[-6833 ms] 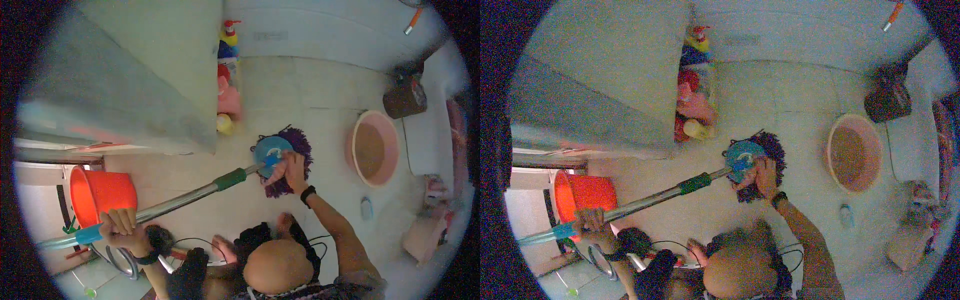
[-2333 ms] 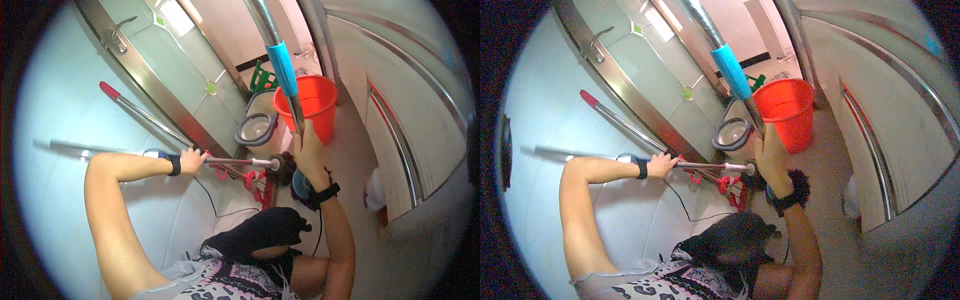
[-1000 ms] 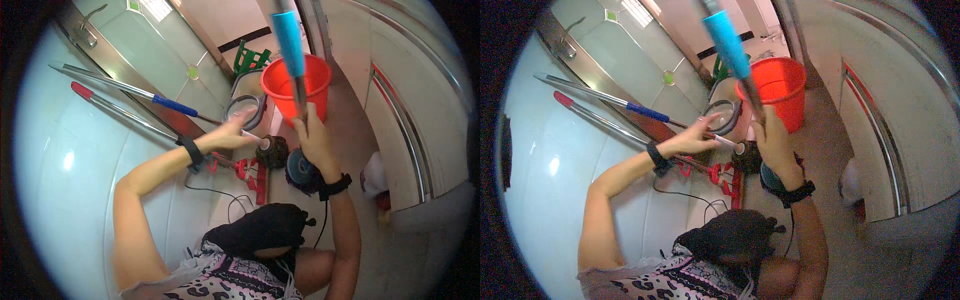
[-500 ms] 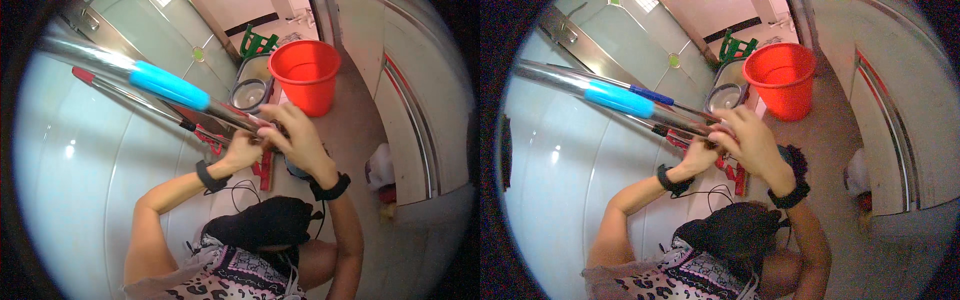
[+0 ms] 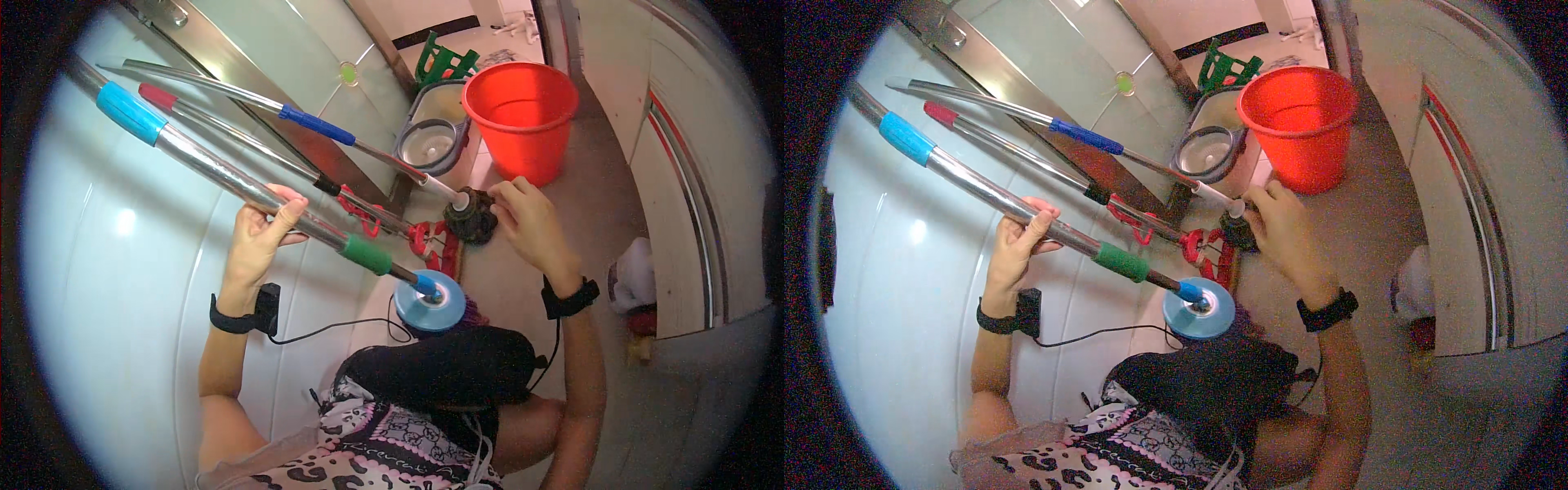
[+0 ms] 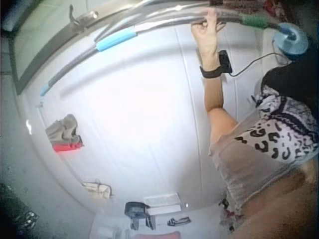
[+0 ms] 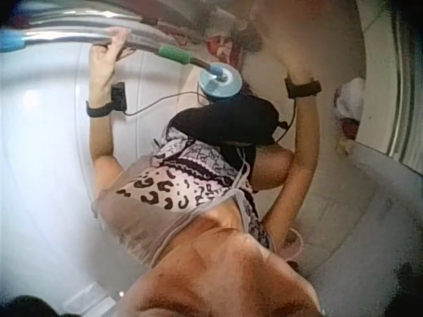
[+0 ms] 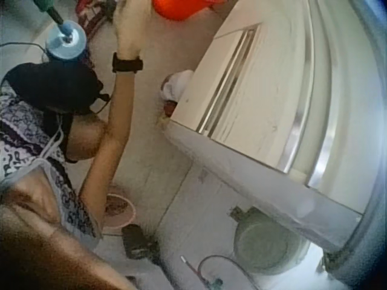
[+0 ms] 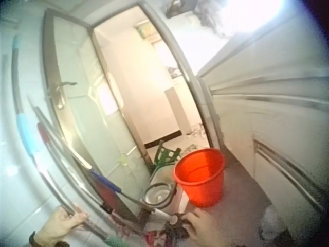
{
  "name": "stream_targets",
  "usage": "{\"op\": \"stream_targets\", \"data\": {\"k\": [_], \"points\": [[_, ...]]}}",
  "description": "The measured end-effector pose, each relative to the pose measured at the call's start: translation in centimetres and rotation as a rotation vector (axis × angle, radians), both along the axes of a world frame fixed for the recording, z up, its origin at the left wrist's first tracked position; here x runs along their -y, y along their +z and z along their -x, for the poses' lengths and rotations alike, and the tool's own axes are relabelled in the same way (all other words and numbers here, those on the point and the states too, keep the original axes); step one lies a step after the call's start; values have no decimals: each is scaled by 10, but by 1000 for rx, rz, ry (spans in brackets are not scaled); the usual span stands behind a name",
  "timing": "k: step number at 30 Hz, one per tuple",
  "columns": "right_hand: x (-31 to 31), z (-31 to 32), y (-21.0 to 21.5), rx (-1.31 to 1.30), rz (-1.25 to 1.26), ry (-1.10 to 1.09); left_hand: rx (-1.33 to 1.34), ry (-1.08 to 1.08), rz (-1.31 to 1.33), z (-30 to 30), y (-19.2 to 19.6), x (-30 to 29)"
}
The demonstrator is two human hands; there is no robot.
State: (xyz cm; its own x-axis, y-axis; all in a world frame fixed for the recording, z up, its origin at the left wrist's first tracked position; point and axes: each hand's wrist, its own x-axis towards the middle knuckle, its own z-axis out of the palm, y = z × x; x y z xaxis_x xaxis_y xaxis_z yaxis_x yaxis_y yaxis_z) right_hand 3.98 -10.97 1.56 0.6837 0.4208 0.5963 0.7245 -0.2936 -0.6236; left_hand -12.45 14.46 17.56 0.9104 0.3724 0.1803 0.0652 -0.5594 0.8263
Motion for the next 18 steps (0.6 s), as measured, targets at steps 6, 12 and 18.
{"op": "stream_targets", "data": {"k": [6, 12, 18], "points": [[8, 3, -4, -86, 86, 24, -45, 86, 30, 0, -11, -36], [17, 2, -6, -88, 97, -9, -84, 90, 195, -20, -41, -83], [20, 3, -7, -110, 159, -6, -61, 170, 358, -34, -82, -134]]}}
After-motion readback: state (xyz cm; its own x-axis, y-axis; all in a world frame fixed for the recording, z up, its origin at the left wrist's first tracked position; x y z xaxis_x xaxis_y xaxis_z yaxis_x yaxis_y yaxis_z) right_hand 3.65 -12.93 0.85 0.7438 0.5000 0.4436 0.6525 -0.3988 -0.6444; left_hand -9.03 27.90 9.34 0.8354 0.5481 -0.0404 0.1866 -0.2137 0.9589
